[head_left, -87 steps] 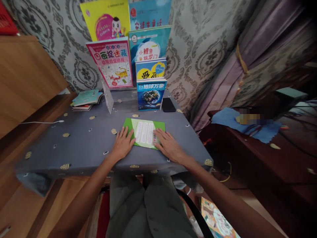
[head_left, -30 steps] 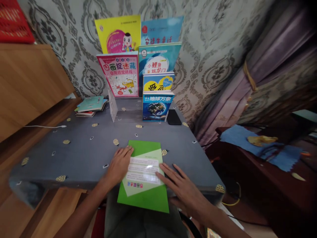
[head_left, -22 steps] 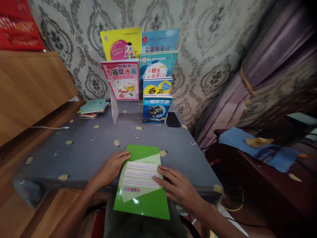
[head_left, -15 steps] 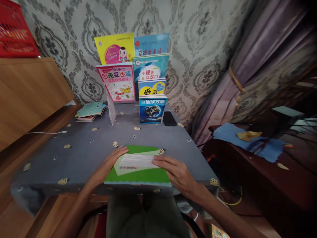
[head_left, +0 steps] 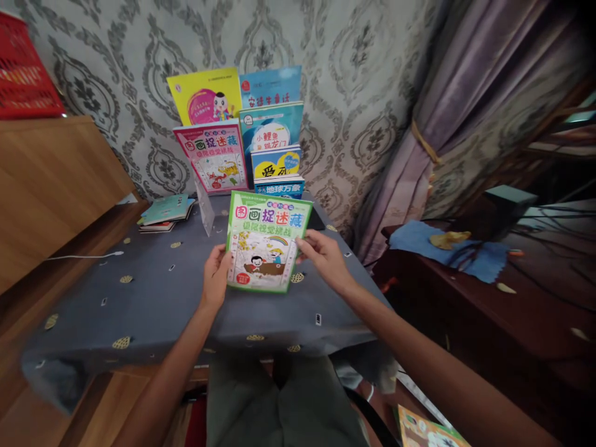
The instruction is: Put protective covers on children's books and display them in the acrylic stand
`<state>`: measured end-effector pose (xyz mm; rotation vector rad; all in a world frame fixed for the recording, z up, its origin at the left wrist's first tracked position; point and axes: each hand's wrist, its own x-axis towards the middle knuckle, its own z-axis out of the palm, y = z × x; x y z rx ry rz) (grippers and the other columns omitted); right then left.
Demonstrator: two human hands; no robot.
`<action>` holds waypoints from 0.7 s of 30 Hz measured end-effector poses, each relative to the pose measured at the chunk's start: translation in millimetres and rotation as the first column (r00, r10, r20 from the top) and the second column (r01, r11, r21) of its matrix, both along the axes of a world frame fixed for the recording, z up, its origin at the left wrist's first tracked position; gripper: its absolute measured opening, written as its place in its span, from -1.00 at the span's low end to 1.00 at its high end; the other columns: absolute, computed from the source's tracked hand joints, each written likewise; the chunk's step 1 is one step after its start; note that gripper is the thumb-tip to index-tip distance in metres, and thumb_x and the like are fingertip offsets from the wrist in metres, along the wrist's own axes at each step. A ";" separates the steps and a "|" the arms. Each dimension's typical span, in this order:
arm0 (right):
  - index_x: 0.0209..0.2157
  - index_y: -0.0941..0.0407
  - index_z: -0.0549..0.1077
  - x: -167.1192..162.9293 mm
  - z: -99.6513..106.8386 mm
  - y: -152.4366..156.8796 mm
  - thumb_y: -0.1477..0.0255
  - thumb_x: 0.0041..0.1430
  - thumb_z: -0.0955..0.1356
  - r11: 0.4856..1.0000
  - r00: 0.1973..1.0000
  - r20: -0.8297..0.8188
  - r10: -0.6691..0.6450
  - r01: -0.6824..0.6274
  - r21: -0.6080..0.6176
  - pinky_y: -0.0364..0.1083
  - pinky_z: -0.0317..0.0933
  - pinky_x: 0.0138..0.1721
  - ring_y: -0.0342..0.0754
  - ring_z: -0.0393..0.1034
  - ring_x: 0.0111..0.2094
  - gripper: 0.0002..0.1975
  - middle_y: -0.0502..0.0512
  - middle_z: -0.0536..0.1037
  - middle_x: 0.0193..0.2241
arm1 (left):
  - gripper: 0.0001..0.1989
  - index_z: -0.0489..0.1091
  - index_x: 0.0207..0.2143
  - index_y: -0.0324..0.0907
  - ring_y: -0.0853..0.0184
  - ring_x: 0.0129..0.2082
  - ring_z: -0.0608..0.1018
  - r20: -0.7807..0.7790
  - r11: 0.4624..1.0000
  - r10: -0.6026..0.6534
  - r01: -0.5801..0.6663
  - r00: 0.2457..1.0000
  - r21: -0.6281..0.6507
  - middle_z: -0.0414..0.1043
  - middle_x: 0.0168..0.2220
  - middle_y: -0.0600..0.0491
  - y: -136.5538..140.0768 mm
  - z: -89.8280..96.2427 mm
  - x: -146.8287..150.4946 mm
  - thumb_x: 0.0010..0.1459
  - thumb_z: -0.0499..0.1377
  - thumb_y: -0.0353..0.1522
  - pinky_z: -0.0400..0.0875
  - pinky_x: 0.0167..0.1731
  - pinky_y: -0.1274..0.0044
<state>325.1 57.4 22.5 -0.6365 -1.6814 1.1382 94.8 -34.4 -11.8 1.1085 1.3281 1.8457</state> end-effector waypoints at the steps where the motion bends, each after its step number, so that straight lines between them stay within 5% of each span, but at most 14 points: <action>1: -0.33 0.09 0.50 -2.8 0.6 6.2 0.04 0.13 0.41 0.999 1.000 -0.013 0.011 -0.012 -0.049 -0.11 0.38 -0.51 -0.11 0.38 -0.51 -0.63 0.02 0.53 -0.48 | -0.61 0.37 -0.14 -0.15 0.35 -0.39 0.58 0.045 1.000 0.017 -0.016 0.999 -0.018 0.55 -0.33 0.09 3.6 -0.4 0.1 0.07 0.28 -0.12 0.45 -0.36 0.56; 6: -0.46 0.10 0.42 -20.5 -17.7 32.3 0.01 0.01 0.45 0.973 0.998 0.025 0.053 -0.046 -0.226 -0.17 0.26 -0.60 -0.19 0.26 -0.61 -0.58 -0.07 0.41 -0.61 | -0.52 0.30 -0.07 -0.12 0.32 -0.54 0.55 0.122 0.964 -0.003 0.035 0.993 -0.264 0.49 -0.47 0.17 11.0 -18.3 -11.8 -0.03 0.27 -0.16 0.44 -0.51 0.53; 9: -0.53 0.09 0.34 -31.9 -39.8 43.0 0.05 0.09 0.40 0.964 0.971 0.238 0.013 0.050 -0.259 -0.17 0.26 -0.60 -0.17 0.27 -0.64 -0.59 -0.11 0.35 -0.67 | -0.66 0.32 -0.11 -0.13 0.31 -0.57 0.51 -0.150 0.923 -0.038 -0.023 0.988 -0.383 0.43 -0.55 0.18 4.9 -30.4 -26.8 0.08 0.16 -0.20 0.41 -0.52 0.53; 12: -0.48 0.09 0.40 -35.3 -57.1 51.9 0.22 0.13 0.40 0.965 0.921 0.386 -0.042 0.138 -0.223 -0.14 0.29 -0.57 -0.12 0.33 -0.65 -0.74 -0.09 0.40 -0.67 | -0.84 0.40 -0.22 -0.12 0.27 -0.43 0.55 -0.501 0.917 -0.052 -0.157 0.864 -0.366 0.48 -0.48 0.11 -1.7 -34.9 -41.6 0.13 0.14 -0.30 0.44 -0.35 0.48; 15: -0.39 0.09 0.49 -32.7 -62.0 58.2 0.43 0.09 0.42 0.968 0.879 0.462 -0.122 0.208 -0.138 -0.11 0.36 -0.37 -0.03 0.49 -0.45 -0.96 0.01 0.54 -0.53 | -0.85 0.43 -0.21 -0.11 0.21 -0.25 0.57 -0.769 0.914 -0.072 -0.266 0.636 -0.306 0.55 -0.31 0.01 3.0 -34.2 -50.2 0.20 0.08 -0.37 0.43 -0.14 0.39; 17: -0.28 0.08 0.54 -36.6 -59.5 58.0 0.50 0.13 0.39 0.976 0.823 0.535 -0.192 0.219 0.014 -0.08 0.36 -0.17 0.02 0.52 -0.22 -0.89 0.10 0.62 -0.31 | -0.80 0.42 -0.16 -0.12 0.18 -0.16 0.55 -0.850 0.920 -0.091 -0.283 0.519 -0.272 0.56 -0.21 -0.05 15.8 -33.8 -52.2 0.23 0.03 -0.40 0.41 -0.06 0.34; 21: -0.01 0.12 0.52 -76.3 -53.5 45.5 0.57 0.29 0.25 0.938 0.706 0.683 -0.189 -0.076 0.338 -0.02 0.28 0.07 0.05 0.45 0.04 -0.68 0.22 0.57 0.01 | -0.66 0.35 0.00 -0.15 0.14 -0.02 0.50 -0.880 0.959 -0.066 -0.215 0.470 -0.187 0.53 -0.08 -0.10 53.9 -39.5 -53.4 0.20 -0.01 -0.50 0.36 0.07 0.25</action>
